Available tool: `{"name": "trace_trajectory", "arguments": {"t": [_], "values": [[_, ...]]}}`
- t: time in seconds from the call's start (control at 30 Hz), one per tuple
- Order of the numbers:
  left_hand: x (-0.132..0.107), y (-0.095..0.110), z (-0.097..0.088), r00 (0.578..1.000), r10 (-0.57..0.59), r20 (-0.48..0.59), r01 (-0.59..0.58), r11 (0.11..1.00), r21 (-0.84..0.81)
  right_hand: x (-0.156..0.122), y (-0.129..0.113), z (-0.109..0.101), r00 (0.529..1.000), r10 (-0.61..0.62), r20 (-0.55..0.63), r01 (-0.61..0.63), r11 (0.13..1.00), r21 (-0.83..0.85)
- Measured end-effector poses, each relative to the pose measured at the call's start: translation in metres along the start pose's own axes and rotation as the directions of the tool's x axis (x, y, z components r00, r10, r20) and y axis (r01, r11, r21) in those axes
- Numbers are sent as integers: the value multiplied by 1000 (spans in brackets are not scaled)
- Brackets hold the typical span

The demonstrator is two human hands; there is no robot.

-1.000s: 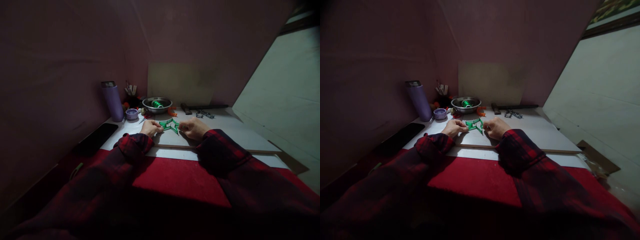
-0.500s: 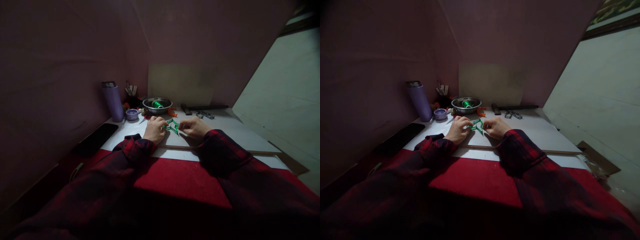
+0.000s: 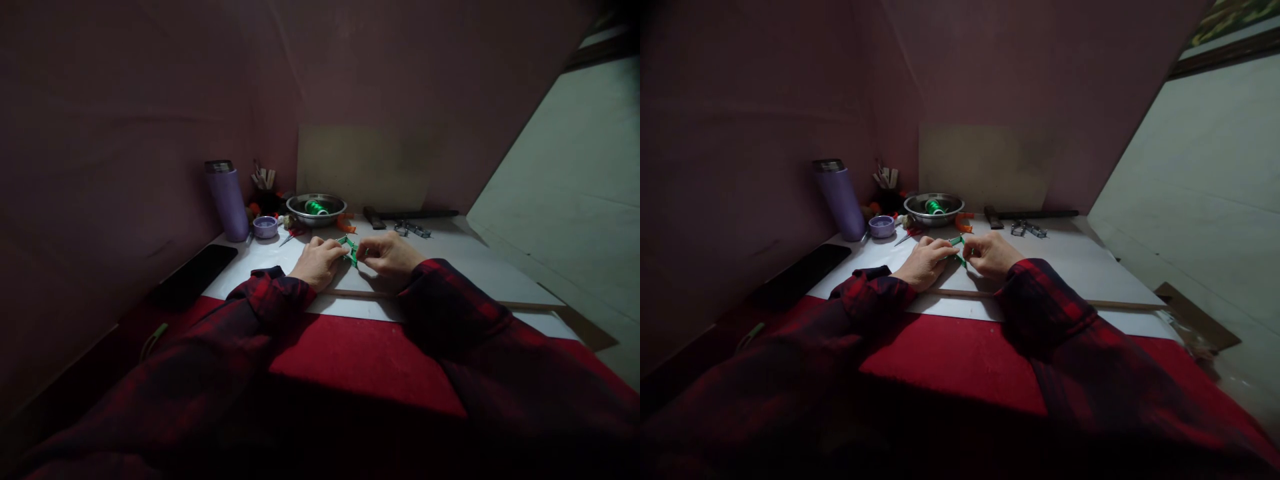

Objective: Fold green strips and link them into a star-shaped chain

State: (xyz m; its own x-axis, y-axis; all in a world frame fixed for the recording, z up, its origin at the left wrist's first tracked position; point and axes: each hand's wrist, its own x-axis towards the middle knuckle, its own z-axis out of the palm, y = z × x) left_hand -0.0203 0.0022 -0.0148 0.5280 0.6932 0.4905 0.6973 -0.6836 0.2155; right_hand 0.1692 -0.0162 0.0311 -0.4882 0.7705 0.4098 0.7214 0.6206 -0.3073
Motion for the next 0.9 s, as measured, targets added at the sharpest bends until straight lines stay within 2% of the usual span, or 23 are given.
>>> {"name": "trace_trajectory", "arguments": {"t": [0.2,0.37,0.63,0.9], "values": [[-1,2,-2,1000,-9,20,9,1000,-1,1,-3,-5,992,6,127,-3,1000,-26],[-1,4,-2,1000,-13,27,13,1000,3,1,3,-7,984,54,170,-47,998,-45],[-1,3,0,999,-17,41,16,999,35,2,4,-9,981,88,173,-88,996,-10],[0,4,-1,998,7,55,-8,1000,29,3,4,-8,977,150,150,-142,988,-63]]}}
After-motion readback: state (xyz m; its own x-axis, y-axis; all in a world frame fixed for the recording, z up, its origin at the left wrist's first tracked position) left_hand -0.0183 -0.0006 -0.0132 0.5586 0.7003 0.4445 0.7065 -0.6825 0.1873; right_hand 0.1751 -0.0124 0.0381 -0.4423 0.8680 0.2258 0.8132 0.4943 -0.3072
